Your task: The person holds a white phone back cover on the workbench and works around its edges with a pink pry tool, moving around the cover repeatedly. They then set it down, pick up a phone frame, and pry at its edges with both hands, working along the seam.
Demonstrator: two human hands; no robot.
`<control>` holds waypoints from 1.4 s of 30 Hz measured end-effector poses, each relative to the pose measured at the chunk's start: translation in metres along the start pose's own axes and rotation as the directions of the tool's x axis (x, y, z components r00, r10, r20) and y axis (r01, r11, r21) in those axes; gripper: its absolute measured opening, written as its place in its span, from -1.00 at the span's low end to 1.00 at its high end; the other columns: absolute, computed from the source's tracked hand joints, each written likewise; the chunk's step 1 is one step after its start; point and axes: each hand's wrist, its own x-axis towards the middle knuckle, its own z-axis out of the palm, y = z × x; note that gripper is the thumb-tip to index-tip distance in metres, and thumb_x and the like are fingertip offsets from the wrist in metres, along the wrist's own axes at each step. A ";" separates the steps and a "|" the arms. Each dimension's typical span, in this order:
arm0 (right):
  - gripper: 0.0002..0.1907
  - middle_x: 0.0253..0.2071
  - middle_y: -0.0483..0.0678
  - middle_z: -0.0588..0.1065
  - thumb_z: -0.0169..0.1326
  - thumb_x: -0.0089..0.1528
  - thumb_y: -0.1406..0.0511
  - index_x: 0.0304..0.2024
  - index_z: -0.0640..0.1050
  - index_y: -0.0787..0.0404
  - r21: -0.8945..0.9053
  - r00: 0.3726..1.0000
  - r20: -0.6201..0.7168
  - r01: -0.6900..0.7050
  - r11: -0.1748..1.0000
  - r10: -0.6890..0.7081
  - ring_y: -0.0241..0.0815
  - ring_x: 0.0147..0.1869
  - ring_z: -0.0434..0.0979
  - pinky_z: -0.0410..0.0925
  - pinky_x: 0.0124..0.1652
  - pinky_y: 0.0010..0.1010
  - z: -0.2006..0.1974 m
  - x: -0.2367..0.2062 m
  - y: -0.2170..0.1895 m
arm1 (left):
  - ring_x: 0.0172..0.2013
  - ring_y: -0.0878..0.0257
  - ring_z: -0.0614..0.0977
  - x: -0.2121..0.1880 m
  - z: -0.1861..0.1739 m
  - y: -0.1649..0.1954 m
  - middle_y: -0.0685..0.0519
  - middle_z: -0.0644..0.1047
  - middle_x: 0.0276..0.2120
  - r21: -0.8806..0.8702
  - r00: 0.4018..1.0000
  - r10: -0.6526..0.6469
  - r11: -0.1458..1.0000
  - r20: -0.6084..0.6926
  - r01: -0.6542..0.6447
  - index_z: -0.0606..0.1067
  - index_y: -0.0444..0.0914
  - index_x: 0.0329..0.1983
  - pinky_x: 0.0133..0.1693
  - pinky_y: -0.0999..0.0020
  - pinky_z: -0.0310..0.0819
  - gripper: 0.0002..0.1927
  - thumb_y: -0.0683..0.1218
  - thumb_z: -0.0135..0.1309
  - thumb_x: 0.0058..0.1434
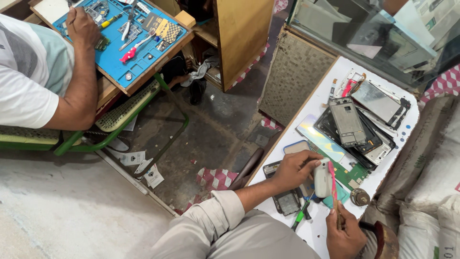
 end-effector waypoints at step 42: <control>-0.67 -0.52 0.03 0.60 0.28 0.12 0.33 -0.05 0.66 0.23 -0.036 0.977 0.037 -0.209 0.977 0.210 -0.31 -0.53 0.54 0.41 -0.45 -0.44 -0.032 -0.005 0.005 | -0.50 0.40 0.61 -0.009 0.028 0.014 0.02 0.60 -0.43 -0.023 0.996 -0.079 0.997 -0.031 0.078 0.57 -0.39 -0.03 -0.46 0.51 0.55 -0.77 -0.13 0.07 0.38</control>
